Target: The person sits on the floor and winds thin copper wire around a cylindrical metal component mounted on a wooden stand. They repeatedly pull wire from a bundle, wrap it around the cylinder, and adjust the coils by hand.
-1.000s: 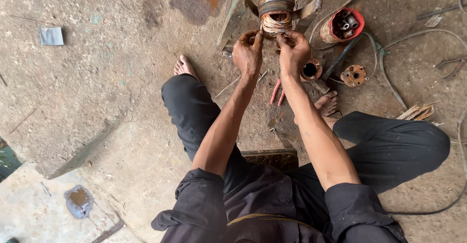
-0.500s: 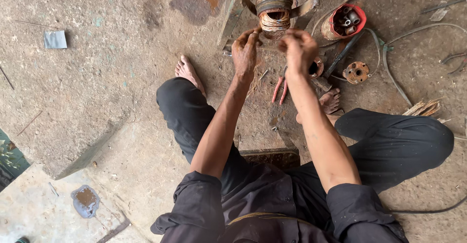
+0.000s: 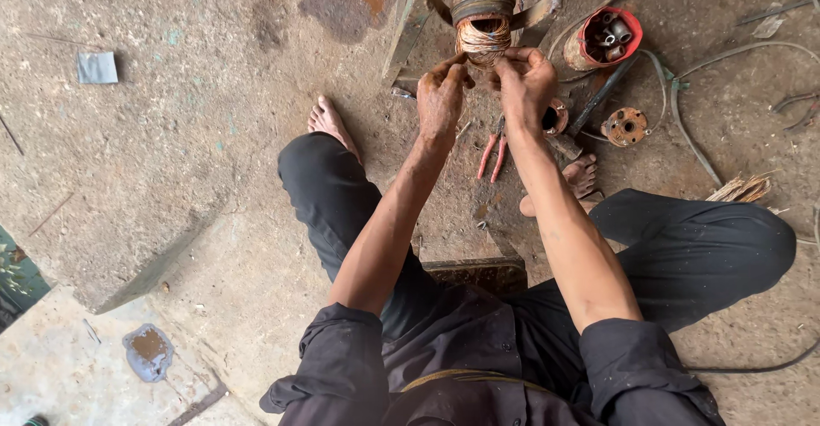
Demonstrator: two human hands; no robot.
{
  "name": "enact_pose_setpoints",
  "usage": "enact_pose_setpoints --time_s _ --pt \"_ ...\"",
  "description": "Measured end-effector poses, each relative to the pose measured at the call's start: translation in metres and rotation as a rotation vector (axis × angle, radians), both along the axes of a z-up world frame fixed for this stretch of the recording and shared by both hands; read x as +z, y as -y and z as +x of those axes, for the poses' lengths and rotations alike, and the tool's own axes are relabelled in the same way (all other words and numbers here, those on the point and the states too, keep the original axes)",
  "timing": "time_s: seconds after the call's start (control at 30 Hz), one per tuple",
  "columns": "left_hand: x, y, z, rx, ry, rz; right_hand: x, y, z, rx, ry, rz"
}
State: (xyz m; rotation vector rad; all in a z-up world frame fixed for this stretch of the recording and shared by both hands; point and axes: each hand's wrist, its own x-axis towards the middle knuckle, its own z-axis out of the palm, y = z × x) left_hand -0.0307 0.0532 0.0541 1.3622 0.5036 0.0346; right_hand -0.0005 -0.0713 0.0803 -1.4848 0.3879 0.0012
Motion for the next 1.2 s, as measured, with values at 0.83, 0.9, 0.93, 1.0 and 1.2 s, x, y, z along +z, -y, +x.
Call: enact_pose_setpoints --time_s 0.83,0.9,0.93,1.0,1.2 --pt "-0.013 0.003 -0.015 -0.018 -0.068 0.136 -0.006 0.028 -0.088 0.328 0.504 -0.820" --pt "-0.014 0.002 -0.016 -0.019 -0.073 0.170 0.005 0.022 -0.087 0.294 0.392 -0.635" --pt "-0.015 0.003 -0.017 -0.042 -0.100 0.168 0.012 0.019 -0.090 0.214 0.246 -0.411" --pt "-0.018 0.003 -0.016 -0.087 -0.148 0.164 0.026 0.010 -0.102 0.053 -0.042 0.036" --pt "-0.030 -0.001 -0.015 -0.150 -0.189 0.152 0.073 0.007 -0.204 0.128 -0.102 0.305"
